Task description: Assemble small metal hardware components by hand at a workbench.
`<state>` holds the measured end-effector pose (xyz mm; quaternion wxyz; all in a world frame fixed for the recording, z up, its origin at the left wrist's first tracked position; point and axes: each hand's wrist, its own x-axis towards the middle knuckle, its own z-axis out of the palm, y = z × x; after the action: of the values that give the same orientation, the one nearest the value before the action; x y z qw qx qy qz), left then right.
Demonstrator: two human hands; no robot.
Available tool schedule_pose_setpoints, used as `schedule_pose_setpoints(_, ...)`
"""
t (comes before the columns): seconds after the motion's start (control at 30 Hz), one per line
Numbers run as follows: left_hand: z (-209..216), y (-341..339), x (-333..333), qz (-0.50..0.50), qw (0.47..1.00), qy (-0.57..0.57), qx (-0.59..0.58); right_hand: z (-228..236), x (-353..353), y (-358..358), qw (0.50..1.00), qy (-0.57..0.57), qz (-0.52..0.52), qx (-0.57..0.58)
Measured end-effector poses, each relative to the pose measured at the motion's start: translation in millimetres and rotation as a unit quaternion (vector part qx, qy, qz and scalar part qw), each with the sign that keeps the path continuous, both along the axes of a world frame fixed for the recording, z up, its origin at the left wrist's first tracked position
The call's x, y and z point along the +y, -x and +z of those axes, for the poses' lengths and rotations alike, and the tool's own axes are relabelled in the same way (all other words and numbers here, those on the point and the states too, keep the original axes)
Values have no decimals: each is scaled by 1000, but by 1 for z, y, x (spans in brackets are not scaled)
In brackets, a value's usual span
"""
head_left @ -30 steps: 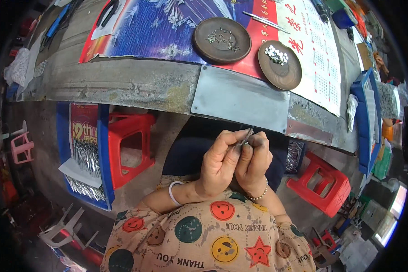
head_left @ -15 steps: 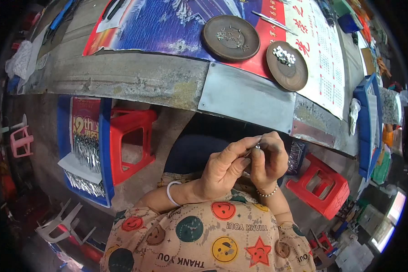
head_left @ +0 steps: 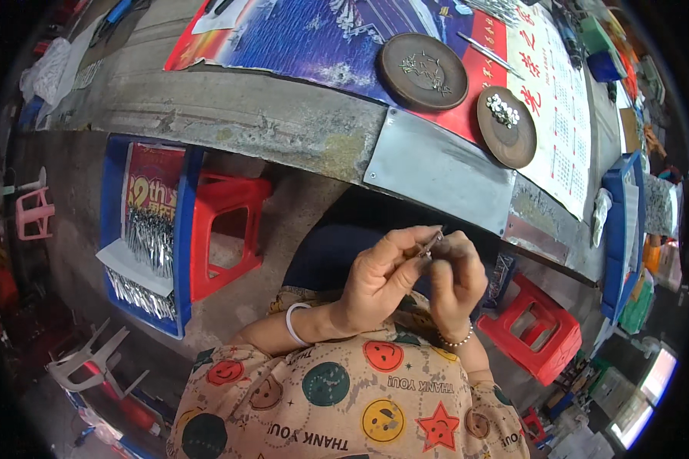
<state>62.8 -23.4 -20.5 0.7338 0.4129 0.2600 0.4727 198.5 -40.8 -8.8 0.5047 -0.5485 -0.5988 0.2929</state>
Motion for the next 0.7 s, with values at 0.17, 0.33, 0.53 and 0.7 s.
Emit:
schedule_pose_setpoints(0.17, -6, 5, -2, 7, 998, 20, 58, -16, 7, 11, 996, -67, -23, -55)
schedule_pose_setpoints(0.33, -17, -1, 4, 44, 988, -104, 102, -21, 4, 21, 984, -67, -62, -152)
schedule_pose_setpoints(0.53, -11, 1, 3, -24, 998, 54, 30, -10, 9, 9, 984, 142, -78, 73)
schedule_pose_setpoints(0.7, -7, 5, 4, -26, 999, -14, 24, 1, 18, 4, 1000, -15, -18, 12)
